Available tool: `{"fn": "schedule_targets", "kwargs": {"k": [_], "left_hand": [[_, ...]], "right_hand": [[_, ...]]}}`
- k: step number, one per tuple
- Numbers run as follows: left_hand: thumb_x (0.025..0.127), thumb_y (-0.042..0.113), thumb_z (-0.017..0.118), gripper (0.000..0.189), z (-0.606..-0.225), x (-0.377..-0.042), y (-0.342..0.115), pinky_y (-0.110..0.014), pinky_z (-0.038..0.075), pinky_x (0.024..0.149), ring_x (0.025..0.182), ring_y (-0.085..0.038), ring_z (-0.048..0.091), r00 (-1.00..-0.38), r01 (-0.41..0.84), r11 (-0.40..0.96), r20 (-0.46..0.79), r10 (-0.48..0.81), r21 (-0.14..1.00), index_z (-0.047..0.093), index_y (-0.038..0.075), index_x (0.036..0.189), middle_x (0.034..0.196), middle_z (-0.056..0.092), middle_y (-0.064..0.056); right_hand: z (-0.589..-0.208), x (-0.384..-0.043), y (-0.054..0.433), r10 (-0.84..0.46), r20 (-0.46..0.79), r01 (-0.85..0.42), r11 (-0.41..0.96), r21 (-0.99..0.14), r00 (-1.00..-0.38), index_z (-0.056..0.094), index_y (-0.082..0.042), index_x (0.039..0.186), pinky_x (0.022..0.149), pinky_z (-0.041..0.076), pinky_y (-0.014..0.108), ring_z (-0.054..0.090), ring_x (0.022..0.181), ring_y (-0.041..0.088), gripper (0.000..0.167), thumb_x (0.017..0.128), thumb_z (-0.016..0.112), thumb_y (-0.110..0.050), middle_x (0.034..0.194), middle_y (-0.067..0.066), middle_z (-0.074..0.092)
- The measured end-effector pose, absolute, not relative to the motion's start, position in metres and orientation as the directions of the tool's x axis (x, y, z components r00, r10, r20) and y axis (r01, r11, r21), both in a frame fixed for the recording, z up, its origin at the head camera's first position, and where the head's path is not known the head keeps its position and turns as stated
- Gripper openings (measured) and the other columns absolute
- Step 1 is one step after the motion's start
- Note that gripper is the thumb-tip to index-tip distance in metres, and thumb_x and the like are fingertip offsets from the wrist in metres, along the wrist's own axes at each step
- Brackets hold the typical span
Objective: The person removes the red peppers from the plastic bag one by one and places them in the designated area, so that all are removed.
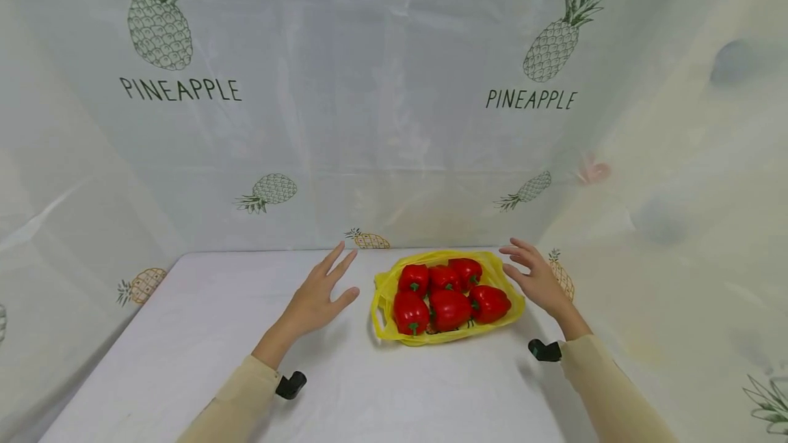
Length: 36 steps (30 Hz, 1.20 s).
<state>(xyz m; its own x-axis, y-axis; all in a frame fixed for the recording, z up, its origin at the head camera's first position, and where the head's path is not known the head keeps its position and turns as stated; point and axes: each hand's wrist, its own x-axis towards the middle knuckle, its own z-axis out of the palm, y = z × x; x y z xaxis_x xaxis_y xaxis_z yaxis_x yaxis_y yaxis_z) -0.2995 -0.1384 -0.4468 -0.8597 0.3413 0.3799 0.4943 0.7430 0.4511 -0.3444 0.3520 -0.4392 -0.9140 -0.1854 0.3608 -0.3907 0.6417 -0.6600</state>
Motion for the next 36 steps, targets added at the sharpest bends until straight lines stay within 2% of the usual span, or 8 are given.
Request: {"fn": "schedule_targets", "kwargs": {"k": [6,11,18,22,28,32,36], "left_hand": [[0.104,0.041,0.067,0.073,-0.454,-0.305,-0.114,-0.075,0.038,0.113,0.155,-0.041,0.037,-0.874,0.485,0.682,0.334,0.354,0.547,0.035,0.029,0.168,0.178,0.016,-0.004],[0.104,0.035,0.067,0.070,-0.464,-0.308,-0.095,-0.072,0.035,0.117,0.159,-0.037,0.030,-0.889,0.454,0.653,0.258,0.378,0.606,0.036,0.031,0.167,0.178,0.017,0.000],[0.103,0.032,0.067,0.070,-0.472,-0.308,-0.075,-0.075,0.038,0.113,0.155,-0.043,0.035,-0.884,0.446,0.605,0.219,0.414,0.659,0.039,0.025,0.166,0.176,0.024,-0.007],[0.103,0.034,0.067,0.069,-0.474,-0.307,-0.070,-0.074,0.039,0.113,0.155,-0.043,0.036,-0.875,0.458,0.591,0.219,0.432,0.664,0.040,0.023,0.166,0.176,0.024,-0.006],[0.102,0.032,0.066,0.068,-0.474,-0.307,-0.068,-0.073,0.037,0.115,0.155,-0.042,0.036,-0.866,0.479,0.580,0.246,0.436,0.659,0.042,0.021,0.165,0.175,0.026,-0.007],[0.103,0.030,0.066,0.066,-0.472,-0.305,-0.067,-0.072,0.036,0.117,0.156,-0.040,0.034,-0.861,0.491,0.571,0.265,0.435,0.658,0.043,0.021,0.164,0.175,0.027,-0.008],[0.103,0.030,0.066,0.065,-0.472,-0.306,-0.064,-0.068,0.037,0.118,0.158,-0.036,0.031,-0.856,0.504,0.587,0.274,0.438,0.634,0.044,0.024,0.164,0.175,0.027,-0.004]], "right_hand": [[-0.445,-0.348,0.348,-0.181,0.337,-0.370,0.649,-0.664,-0.924,0.063,-0.004,0.142,0.107,0.048,0.069,0.048,0.141,0.052,0.036,0.108,0.064,-0.015,0.169,0.022,0.030],[-0.456,-0.351,0.345,-0.176,0.323,-0.357,0.642,-0.678,-0.930,0.062,-0.005,0.143,0.110,0.045,0.068,0.050,0.139,0.055,0.037,0.107,0.065,-0.016,0.168,0.025,0.031],[-0.467,-0.355,0.346,-0.160,0.278,-0.314,0.646,-0.696,-0.947,0.058,-0.009,0.148,0.110,0.046,0.065,0.048,0.140,0.055,0.042,0.107,0.065,-0.015,0.167,0.026,0.031],[-0.470,-0.356,0.347,-0.170,0.278,-0.319,0.646,-0.693,-0.946,0.058,-0.009,0.148,0.109,0.047,0.064,0.047,0.140,0.055,0.042,0.108,0.064,-0.017,0.168,0.025,0.031],[-0.472,-0.360,0.349,-0.195,0.325,-0.373,0.627,-0.684,-0.925,0.068,-0.007,0.138,0.108,0.049,0.060,0.045,0.144,0.053,0.034,0.105,0.062,-0.003,0.168,0.019,0.035],[-0.471,-0.363,0.349,-0.208,0.342,-0.397,0.586,-0.706,-0.916,0.072,-0.005,0.133,0.107,0.048,0.055,0.045,0.146,0.049,0.036,0.102,0.060,0.009,0.166,0.017,0.040],[-0.471,-0.365,0.346,-0.206,0.350,-0.403,0.563,-0.721,-0.914,0.074,-0.003,0.129,0.106,0.048,0.053,0.049,0.143,0.047,0.038,0.100,0.057,0.015,0.162,0.018,0.047]]}}
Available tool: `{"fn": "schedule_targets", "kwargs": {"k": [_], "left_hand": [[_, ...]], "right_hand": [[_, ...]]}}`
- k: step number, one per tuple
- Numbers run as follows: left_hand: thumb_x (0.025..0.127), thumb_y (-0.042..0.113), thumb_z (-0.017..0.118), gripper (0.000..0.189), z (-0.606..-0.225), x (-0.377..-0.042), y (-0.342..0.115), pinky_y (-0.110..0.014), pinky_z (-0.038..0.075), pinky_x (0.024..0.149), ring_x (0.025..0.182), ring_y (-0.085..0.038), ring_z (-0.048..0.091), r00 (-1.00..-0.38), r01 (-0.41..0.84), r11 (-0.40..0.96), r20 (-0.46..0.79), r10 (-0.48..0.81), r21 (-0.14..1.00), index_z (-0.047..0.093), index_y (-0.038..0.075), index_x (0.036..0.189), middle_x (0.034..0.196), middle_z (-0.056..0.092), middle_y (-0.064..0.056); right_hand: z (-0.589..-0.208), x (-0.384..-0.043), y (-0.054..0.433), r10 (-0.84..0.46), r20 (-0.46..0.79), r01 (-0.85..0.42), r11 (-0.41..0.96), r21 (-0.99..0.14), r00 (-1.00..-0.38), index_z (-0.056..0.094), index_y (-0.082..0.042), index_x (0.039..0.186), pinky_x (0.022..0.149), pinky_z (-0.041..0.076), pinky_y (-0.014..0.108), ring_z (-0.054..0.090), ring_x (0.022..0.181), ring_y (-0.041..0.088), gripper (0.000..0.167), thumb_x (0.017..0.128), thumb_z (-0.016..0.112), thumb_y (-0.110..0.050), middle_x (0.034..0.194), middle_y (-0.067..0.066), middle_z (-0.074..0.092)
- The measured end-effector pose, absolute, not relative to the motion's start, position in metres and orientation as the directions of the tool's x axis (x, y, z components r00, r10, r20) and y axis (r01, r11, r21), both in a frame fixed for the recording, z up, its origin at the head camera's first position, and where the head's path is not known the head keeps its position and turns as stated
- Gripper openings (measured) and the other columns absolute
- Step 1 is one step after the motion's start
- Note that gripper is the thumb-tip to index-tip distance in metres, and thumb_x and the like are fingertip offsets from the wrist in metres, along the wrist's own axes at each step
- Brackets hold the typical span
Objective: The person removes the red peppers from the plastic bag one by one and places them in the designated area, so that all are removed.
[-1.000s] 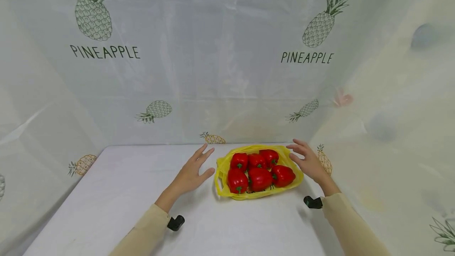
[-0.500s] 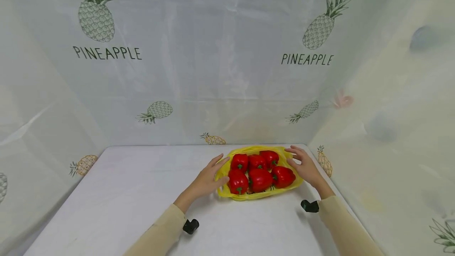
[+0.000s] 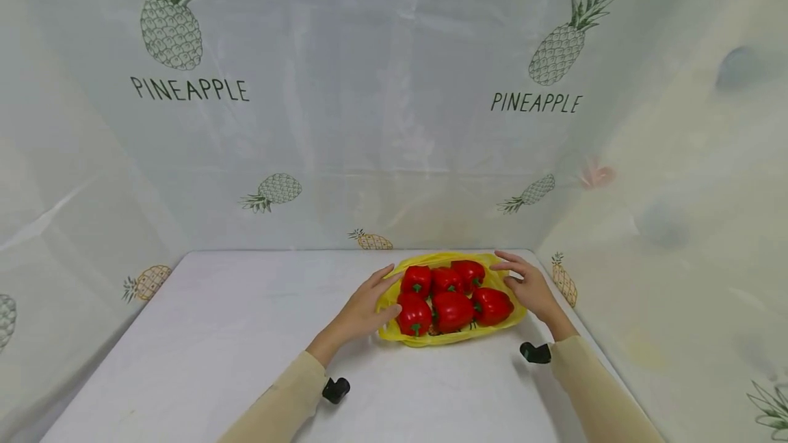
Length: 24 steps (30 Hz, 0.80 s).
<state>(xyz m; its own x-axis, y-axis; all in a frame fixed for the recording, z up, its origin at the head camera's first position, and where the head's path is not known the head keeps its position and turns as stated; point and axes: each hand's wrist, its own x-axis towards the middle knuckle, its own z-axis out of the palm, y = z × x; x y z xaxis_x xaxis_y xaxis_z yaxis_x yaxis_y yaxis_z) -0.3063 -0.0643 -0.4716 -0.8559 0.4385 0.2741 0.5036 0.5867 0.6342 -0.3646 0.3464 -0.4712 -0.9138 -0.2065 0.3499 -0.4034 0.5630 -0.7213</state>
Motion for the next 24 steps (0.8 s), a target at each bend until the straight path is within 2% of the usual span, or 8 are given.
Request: {"fn": "schedule_targets", "kwargs": {"k": [9,17,24], "left_hand": [[0.103,0.027,0.068,0.061,-0.473,-0.309,-0.056,-0.066,0.041,0.117,0.154,-0.037,0.035,-0.826,0.559,0.603,0.316,0.467,0.569,0.049,0.024,0.160,0.174,0.028,-0.004],[0.103,0.025,0.069,0.056,-0.462,-0.304,-0.051,-0.060,0.042,0.118,0.152,-0.033,0.037,-0.803,0.596,0.616,0.360,0.475,0.515,0.055,0.020,0.156,0.172,0.034,-0.006],[0.102,0.021,0.070,0.052,-0.463,-0.306,-0.041,-0.057,0.046,0.116,0.150,-0.034,0.039,-0.774,0.630,0.587,0.350,0.528,0.508,0.059,0.020,0.152,0.168,0.041,-0.008]], "right_hand": [[-0.470,-0.366,0.347,-0.196,0.343,-0.392,0.559,-0.731,-0.919,0.075,-0.003,0.127,0.106,0.047,0.052,0.047,0.145,0.046,0.040,0.100,0.054,0.016,0.161,0.017,0.050],[-0.462,-0.368,0.348,-0.242,0.303,-0.388,0.595,-0.704,-0.922,0.076,-0.006,0.128,0.105,0.055,0.036,0.042,0.149,0.046,0.037,0.101,0.057,0.012,0.162,0.015,0.048],[-0.467,-0.371,0.354,-0.227,0.250,-0.337,0.608,-0.719,-0.941,0.076,-0.008,0.129,0.105,0.055,0.047,0.041,0.148,0.048,0.038,0.101,0.057,0.011,0.163,0.016,0.047]]}}
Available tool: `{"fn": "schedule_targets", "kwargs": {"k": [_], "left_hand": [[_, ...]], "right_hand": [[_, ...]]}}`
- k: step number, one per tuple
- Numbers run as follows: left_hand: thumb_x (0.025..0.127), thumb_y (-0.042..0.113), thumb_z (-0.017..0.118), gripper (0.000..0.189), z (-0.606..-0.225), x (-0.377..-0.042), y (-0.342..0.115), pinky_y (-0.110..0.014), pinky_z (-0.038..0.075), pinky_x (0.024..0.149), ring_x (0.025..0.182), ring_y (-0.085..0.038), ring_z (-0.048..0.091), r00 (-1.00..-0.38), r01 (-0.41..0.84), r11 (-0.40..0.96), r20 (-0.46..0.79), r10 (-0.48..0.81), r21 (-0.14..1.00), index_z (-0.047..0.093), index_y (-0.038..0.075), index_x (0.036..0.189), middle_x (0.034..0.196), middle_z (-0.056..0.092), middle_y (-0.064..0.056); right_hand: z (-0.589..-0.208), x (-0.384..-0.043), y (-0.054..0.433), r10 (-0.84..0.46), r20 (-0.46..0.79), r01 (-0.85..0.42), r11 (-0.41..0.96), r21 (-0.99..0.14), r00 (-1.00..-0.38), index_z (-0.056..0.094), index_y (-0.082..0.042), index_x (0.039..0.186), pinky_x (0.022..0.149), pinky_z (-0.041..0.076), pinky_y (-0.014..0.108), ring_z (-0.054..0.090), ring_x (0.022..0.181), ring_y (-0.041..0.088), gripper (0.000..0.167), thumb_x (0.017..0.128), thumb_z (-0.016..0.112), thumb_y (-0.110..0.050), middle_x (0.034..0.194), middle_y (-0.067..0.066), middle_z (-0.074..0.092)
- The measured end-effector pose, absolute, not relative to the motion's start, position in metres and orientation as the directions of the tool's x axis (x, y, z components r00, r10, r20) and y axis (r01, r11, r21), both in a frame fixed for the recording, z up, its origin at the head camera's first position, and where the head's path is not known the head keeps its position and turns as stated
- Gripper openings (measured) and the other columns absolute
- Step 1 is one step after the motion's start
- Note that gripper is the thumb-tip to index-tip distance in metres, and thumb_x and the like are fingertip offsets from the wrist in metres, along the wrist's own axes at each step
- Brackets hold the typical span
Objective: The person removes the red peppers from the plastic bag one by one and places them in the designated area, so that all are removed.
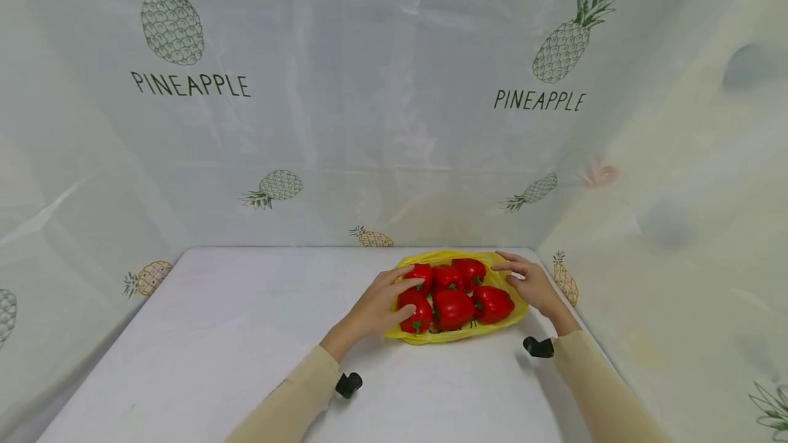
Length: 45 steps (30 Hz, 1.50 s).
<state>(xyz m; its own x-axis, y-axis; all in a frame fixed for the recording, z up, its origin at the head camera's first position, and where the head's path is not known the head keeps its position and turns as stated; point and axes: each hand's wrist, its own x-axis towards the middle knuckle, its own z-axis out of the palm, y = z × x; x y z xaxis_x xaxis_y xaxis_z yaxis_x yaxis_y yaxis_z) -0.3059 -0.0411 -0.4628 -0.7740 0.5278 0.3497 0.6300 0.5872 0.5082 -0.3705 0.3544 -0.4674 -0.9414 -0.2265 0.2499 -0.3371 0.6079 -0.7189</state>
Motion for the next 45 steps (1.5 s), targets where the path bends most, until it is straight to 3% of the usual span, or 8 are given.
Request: {"fn": "schedule_targets", "kwargs": {"k": [10,14,17,20,32,40,42,45], "left_hand": [[0.101,0.026,0.072,0.052,-0.474,-0.311,-0.032,-0.058,0.047,0.115,0.150,-0.034,0.041,-0.778,0.609,0.588,0.255,0.574,0.533,0.060,0.019,0.152,0.168,0.041,-0.006],[0.102,0.027,0.071,0.050,-0.478,-0.312,-0.030,-0.059,0.045,0.116,0.150,-0.034,0.040,-0.783,0.598,0.590,0.237,0.576,0.542,0.061,0.020,0.151,0.168,0.042,-0.005],[0.102,0.028,0.071,0.049,-0.480,-0.312,-0.029,-0.058,0.045,0.117,0.151,-0.032,0.040,-0.789,0.587,0.593,0.222,0.573,0.551,0.062,0.022,0.150,0.167,0.043,-0.004],[0.102,0.029,0.072,0.048,-0.482,-0.312,-0.029,-0.057,0.045,0.117,0.151,-0.032,0.040,-0.793,0.580,0.596,0.215,0.571,0.555,0.063,0.022,0.149,0.167,0.043,-0.003],[0.102,0.027,0.071,0.046,-0.485,-0.313,-0.029,-0.055,0.043,0.120,0.152,-0.030,0.038,-0.804,0.558,0.601,0.191,0.564,0.572,0.064,0.023,0.147,0.165,0.045,-0.001],[0.103,0.028,0.070,0.045,-0.487,-0.315,-0.030,-0.055,0.040,0.121,0.152,-0.028,0.038,-0.799,0.564,0.597,0.197,0.568,0.571,0.063,0.023,0.148,0.164,0.046,0.000],[0.103,0.028,0.070,0.046,-0.487,-0.315,-0.030,-0.055,0.041,0.121,0.152,-0.029,0.039,-0.800,0.565,0.598,0.198,0.567,0.569,0.064,0.023,0.148,0.164,0.047,0.000],[0.103,0.028,0.070,0.045,-0.487,-0.315,-0.030,-0.055,0.042,0.120,0.151,-0.029,0.039,-0.802,0.561,0.602,0.195,0.564,0.568,0.064,0.023,0.148,0.163,0.047,0.000]], "right_hand": [[-0.472,-0.370,0.353,-0.227,0.249,-0.336,0.598,-0.727,-0.942,0.076,-0.007,0.129,0.105,0.054,0.048,0.046,0.144,0.051,0.040,0.101,0.055,0.012,0.162,0.018,0.048],[-0.473,-0.370,0.354,-0.230,0.257,-0.344,0.593,-0.728,-0.939,0.076,-0.007,0.129,0.102,0.056,0.030,0.044,0.146,0.051,0.041,0.101,0.055,0.012,0.163,0.017,0.047],[-0.474,-0.369,0.354,-0.226,0.266,-0.349,0.578,-0.738,-0.937,0.077,-0.008,0.129,0.098,0.051,0.014,0.040,0.149,0.048,0.041,0.101,0.054,0.012,0.165,0.015,0.045],[-0.475,-0.369,0.354,-0.222,0.277,-0.355,0.562,-0.747,-0.935,0.076,-0.007,0.129,0.095,0.046,0.008,0.037,0.151,0.047,0.041,0.102,0.053,0.012,0.166,0.013,0.044],[-0.475,-0.364,0.355,-0.170,0.346,-0.383,0.500,-0.777,-0.923,0.077,-0.002,0.125,0.097,0.049,0.010,0.052,0.141,0.044,0.040,0.100,0.052,0.016,0.156,0.018,0.054],[-0.475,-0.363,0.356,-0.138,0.393,-0.413,0.423,-0.807,-0.909,0.076,0.004,0.118,0.095,0.052,0.012,0.058,0.122,-0.003,0.034,0.100,0.051,0.018,0.147,0.022,0.061],[-0.472,-0.362,0.355,-0.152,0.404,-0.428,0.429,-0.795,-0.902,0.077,0.004,0.117,0.098,0.052,0.016,0.061,0.122,0.000,0.032,0.100,0.054,0.017,0.144,0.022,0.063],[-0.469,-0.362,0.354,-0.182,0.375,-0.415,0.481,-0.772,-0.909,0.078,0.002,0.117,0.105,0.052,0.031,0.064,0.128,0.018,0.033,0.099,0.054,0.017,0.143,0.021,0.064]]}}
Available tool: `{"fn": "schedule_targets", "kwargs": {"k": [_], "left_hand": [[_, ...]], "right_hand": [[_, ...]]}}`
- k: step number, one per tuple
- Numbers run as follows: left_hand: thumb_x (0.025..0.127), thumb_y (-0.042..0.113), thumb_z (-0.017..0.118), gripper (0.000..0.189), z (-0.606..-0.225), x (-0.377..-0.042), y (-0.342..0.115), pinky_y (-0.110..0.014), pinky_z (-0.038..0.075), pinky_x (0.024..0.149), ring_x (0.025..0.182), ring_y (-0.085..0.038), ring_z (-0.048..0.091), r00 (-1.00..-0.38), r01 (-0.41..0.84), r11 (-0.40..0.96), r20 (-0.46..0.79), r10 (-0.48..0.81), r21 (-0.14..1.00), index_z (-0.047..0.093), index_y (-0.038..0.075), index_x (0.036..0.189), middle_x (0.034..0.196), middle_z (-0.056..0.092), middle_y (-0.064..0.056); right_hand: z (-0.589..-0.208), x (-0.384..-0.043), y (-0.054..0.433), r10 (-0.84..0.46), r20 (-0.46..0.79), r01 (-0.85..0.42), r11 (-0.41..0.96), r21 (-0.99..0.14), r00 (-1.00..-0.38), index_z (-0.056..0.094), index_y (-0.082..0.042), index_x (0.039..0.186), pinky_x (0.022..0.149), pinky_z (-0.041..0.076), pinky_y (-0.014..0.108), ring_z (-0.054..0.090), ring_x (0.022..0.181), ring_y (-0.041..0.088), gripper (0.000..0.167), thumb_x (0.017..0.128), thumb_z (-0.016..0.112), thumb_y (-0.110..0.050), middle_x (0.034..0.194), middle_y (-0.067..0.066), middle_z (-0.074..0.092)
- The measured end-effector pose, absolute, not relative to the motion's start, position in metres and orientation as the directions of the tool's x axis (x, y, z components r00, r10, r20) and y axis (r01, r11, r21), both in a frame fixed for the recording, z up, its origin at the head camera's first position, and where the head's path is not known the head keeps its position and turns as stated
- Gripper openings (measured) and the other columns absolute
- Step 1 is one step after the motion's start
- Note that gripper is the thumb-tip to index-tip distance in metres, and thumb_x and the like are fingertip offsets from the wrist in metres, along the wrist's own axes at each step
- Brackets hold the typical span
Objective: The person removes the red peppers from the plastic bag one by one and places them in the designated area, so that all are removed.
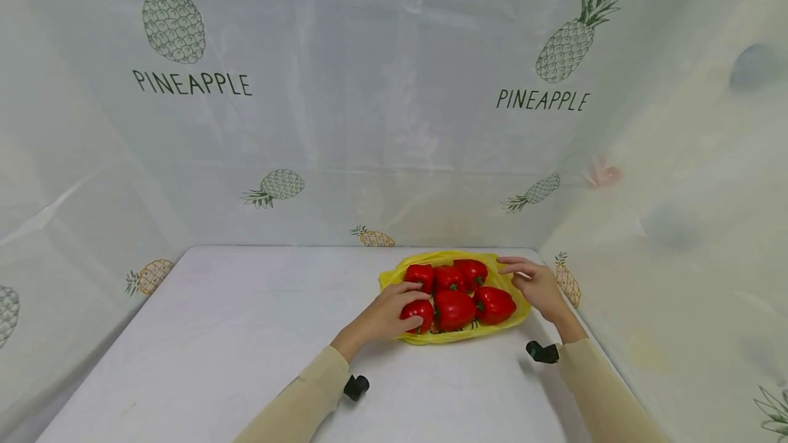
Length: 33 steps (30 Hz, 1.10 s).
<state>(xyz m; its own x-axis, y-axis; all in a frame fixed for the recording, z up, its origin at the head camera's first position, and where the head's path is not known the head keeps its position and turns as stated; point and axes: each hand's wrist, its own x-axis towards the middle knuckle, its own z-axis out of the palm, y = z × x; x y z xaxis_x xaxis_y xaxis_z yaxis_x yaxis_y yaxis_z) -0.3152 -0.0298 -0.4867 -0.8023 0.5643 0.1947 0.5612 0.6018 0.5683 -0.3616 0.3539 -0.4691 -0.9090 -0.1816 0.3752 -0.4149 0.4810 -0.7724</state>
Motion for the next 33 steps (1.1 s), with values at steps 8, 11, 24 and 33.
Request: {"fn": "schedule_targets", "kwargs": {"k": [8,11,24,33], "left_hand": [[0.103,0.029,0.071,0.049,-0.489,-0.316,-0.030,-0.054,0.044,0.119,0.151,-0.028,0.039,-0.799,0.557,0.599,0.174,0.576,0.575,0.061,0.025,0.150,0.161,0.049,-0.002],[0.103,0.029,0.071,0.049,-0.488,-0.316,-0.030,-0.053,0.046,0.117,0.150,-0.028,0.040,-0.797,0.556,0.596,0.168,0.580,0.579,0.061,0.026,0.151,0.160,0.050,-0.002],[0.103,0.029,0.072,0.048,-0.482,-0.314,-0.034,-0.052,0.043,0.119,0.150,-0.027,0.040,-0.803,0.545,0.603,0.157,0.574,0.582,0.061,0.026,0.150,0.159,0.051,-0.002],[0.103,0.029,0.072,0.049,-0.479,-0.313,-0.033,-0.051,0.046,0.118,0.149,-0.026,0.042,-0.802,0.548,0.602,0.160,0.575,0.581,0.061,0.025,0.150,0.159,0.051,-0.001]], "right_hand": [[-0.473,-0.367,0.354,-0.253,0.336,-0.421,0.535,-0.733,-0.907,0.078,0.000,0.119,0.107,0.047,0.057,0.054,0.138,0.047,0.029,0.100,0.060,0.013,0.147,0.022,0.062],[-0.475,-0.369,0.354,-0.260,0.342,-0.429,0.560,-0.709,-0.903,0.078,-0.001,0.119,0.107,0.048,0.056,0.054,0.139,0.046,0.028,0.099,0.063,0.012,0.146,0.020,0.063],[-0.473,-0.370,0.352,-0.264,0.365,-0.448,0.602,-0.661,-0.893,0.079,-0.003,0.120,0.097,0.057,0.036,0.061,0.130,0.047,0.030,0.097,0.067,0.012,0.148,0.020,0.061],[-0.472,-0.369,0.356,-0.246,0.304,-0.391,0.625,-0.676,-0.920,0.079,-0.005,0.121,0.099,0.056,0.040,0.061,0.134,0.044,0.029,0.098,0.069,0.008,0.152,0.018,0.059]]}}
